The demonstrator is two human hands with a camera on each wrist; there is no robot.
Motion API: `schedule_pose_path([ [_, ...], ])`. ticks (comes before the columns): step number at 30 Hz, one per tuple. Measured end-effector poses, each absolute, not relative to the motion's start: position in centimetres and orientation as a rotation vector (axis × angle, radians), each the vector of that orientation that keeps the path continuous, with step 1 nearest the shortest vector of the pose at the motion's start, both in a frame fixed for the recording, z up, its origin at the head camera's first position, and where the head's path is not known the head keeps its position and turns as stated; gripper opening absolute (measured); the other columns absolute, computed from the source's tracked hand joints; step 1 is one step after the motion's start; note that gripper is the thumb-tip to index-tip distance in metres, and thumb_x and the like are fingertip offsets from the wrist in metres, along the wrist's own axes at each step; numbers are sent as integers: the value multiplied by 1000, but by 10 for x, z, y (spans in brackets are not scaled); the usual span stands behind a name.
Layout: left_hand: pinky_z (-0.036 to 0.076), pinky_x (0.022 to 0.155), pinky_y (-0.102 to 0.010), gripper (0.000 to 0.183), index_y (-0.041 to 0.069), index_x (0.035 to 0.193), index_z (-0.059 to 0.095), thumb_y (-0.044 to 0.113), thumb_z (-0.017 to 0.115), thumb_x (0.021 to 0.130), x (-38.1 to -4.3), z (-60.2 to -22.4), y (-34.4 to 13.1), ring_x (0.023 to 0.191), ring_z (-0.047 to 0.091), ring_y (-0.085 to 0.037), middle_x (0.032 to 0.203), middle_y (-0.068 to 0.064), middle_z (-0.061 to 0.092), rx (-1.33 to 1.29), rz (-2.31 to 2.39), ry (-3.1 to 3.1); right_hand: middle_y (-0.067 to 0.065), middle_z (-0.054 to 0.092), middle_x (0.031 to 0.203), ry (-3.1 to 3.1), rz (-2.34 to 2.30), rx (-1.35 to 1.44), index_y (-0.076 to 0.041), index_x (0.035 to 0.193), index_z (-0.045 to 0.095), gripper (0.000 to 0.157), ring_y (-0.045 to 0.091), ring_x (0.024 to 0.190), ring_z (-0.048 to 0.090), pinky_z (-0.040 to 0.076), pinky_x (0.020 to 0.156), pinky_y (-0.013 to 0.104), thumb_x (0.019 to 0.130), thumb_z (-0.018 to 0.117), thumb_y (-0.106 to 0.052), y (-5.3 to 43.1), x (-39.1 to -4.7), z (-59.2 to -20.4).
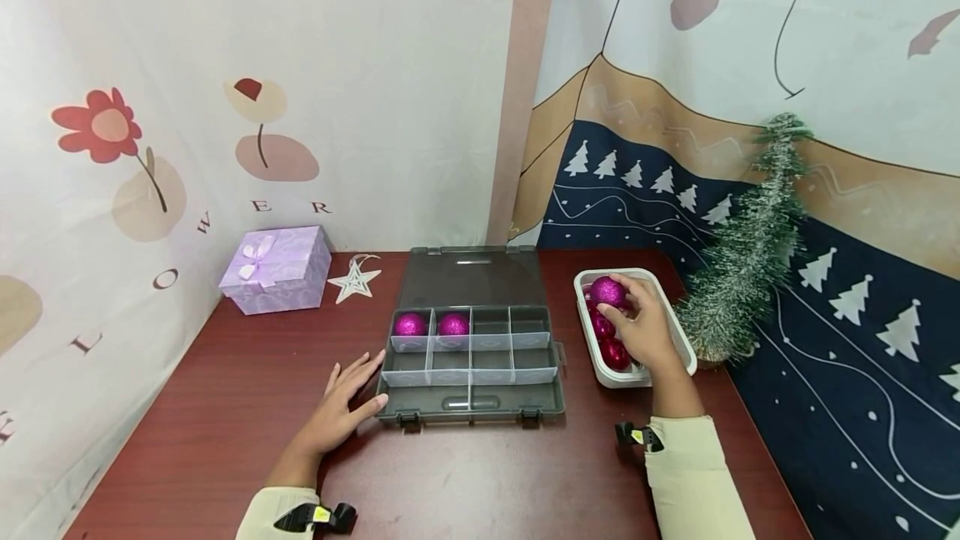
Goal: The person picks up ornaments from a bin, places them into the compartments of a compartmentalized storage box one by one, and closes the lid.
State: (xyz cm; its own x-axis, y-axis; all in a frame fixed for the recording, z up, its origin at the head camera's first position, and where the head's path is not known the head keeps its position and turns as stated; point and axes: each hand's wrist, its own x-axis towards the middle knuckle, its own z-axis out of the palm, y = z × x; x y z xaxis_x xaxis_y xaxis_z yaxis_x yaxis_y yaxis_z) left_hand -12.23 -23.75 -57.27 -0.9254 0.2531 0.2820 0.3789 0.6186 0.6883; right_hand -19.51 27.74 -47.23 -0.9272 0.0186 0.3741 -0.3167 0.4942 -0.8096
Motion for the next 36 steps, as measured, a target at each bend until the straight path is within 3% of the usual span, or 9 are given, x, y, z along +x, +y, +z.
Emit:
schedule_pose_path([
  [4, 5, 125, -85, 72, 12, 163, 53, 34, 75, 98, -122, -570, -237, 156, 43, -52, 163, -17, 58, -517, -1173, -2711, 31, 56, 139, -2440, 1390, 289, 6, 150, 59, 54, 41, 123, 65, 50, 86, 3, 99, 75, 5, 268, -198, -469],
  [11, 6, 125, -86, 72, 12, 162, 53, 33, 76, 97, -123, -570, -237, 156, 44, -53, 163, -17, 59, -521, -1175, -2704, 30, 65, 138, -2506, 1269, 374, 3, 147, 62, 53, 33, 112, 62, 55, 85, 19, 97, 79, 1, 253, -204, -469],
  [14, 6, 125, -86, 72, 12, 162, 53, 34, 76, 98, -123, -571, -237, 156, 43, -53, 163, -17, 58, -522, -1177, -2706, 29, 64, 143, -2550, 1246, 399, 1, 149, 61, 54, 40, 117, 66, 64, 96, 39, 98, 79, -2, 246, -206, -469],
  [18, 5, 125, -85, 72, 12, 162, 53, 34, 76, 98, -123, -572, -237, 156, 43, -52, 163, -16, 59, -522, -1182, -2708, 29, 61, 150, -2600, 1263, 425, -1, 152, 59, 55, 48, 127, 64, 57, 108, 68, 100, 77, -4, 236, -207, -468],
  [27, 7, 124, -87, 72, 11, 162, 54, 34, 76, 97, -123, -573, -237, 155, 44, -53, 162, -16, 59, -529, -1172, -2699, 27, 66, 142, -2662, 1271, 498, -2, 150, 60, 54, 45, 123, 64, 54, 109, 69, 99, 77, -3, 215, -211, -465],
  [36, 6, 125, -84, 70, 16, 162, 55, 34, 77, 97, -123, -580, -238, 153, 45, -50, 161, -14, 61, -559, -1201, -2612, 27, 64, 149, -2726, 1231, 626, -2, 152, 57, 54, 46, 130, 66, 53, 115, 66, 102, 73, -3, 197, -218, -463],
])
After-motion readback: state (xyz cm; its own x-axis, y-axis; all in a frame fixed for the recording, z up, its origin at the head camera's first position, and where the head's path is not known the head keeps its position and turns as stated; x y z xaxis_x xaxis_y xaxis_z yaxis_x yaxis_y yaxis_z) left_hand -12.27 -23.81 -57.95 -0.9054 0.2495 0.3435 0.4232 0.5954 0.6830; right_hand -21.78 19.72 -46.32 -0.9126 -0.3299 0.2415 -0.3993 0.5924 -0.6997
